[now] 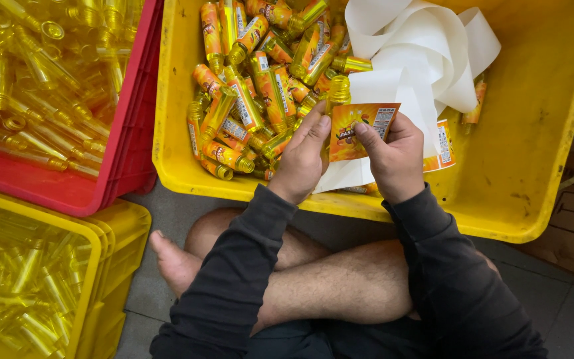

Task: The person sits on the floor and repeatedly picks up small yellow plastic bottles from a yellow bin. They wrap paper labels around each bottle by hand, smooth the label, and then place the labeled bottle into a red bin. The process is repeated for multiple bottles.

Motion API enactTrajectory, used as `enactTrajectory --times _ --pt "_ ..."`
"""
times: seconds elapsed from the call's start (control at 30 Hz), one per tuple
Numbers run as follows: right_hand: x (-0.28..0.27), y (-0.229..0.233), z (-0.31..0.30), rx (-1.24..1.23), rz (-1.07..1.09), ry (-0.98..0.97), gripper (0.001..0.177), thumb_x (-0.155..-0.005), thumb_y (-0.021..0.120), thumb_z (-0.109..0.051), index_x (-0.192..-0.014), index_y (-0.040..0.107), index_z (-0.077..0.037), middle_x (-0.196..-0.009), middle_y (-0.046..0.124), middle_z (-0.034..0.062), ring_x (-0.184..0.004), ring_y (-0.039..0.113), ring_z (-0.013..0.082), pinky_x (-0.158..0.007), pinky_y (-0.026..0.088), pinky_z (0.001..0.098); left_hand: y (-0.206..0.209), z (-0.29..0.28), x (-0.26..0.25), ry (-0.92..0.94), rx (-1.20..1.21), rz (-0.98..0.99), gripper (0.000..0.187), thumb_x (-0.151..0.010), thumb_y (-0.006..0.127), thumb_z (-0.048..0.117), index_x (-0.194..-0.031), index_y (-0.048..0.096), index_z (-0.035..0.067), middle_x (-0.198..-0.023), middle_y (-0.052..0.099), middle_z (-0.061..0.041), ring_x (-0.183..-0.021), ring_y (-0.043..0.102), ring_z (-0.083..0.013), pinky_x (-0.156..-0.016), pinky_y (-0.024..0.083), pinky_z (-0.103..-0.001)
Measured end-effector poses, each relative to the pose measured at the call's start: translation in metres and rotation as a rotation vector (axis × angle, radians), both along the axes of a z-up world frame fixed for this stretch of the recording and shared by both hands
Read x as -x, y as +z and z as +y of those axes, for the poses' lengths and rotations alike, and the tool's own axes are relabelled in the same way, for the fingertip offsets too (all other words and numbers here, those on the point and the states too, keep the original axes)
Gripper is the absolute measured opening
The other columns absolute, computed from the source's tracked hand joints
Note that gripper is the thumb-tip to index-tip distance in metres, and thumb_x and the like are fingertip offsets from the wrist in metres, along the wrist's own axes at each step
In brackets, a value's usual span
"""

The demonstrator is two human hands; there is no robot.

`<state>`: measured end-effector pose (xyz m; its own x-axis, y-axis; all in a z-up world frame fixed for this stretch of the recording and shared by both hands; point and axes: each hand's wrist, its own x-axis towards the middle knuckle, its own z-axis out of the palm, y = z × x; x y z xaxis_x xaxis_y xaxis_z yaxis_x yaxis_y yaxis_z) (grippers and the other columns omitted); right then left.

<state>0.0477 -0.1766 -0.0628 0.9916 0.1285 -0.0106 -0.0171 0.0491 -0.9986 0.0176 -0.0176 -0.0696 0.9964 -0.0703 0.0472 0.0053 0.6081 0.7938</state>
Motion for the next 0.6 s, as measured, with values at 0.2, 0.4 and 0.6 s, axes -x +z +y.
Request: enactTrajectory --times 0.2,0.4,0.6 --pt "0.000 0.000 -0.001 0.020 -0.006 0.018 0.020 -0.102 0.070 -0.015 -0.116 0.065 -0.002 -0.103 0.073 0.0190 -0.095 0.074 0.0248 -0.091 0.061 0.0441 -0.004 -0.002 -0.005 -0.041 0.109 -0.018 0.048 -0.116 0.038 0.025 -0.157 0.036 0.001 -0.154 0.047 -0.026 -0.148 0.040 -0.0363 -0.127 0.027 -0.057" --pt "0.001 0.003 0.001 0.033 0.001 0.028 0.022 -0.101 0.071 -0.015 -0.116 0.065 0.000 -0.103 0.073 0.0209 -0.094 0.074 0.0276 -0.090 0.061 0.0450 -0.013 0.007 -0.013 -0.203 0.220 0.039 0.047 -0.111 0.046 0.029 -0.154 0.039 0.011 -0.120 0.065 -0.014 -0.099 0.063 -0.0208 -0.071 0.056 -0.031" --pt "-0.002 -0.003 -0.003 -0.017 0.053 0.008 0.022 -0.102 0.071 -0.016 -0.116 0.065 0.000 -0.103 0.072 0.0188 -0.092 0.073 0.0239 -0.089 0.061 0.0425 -0.007 0.011 -0.008 -0.271 0.070 -0.057 0.084 -0.093 0.074 -0.006 -0.160 0.027 0.014 -0.136 0.058 -0.008 -0.124 0.058 -0.0187 -0.107 0.052 -0.041"
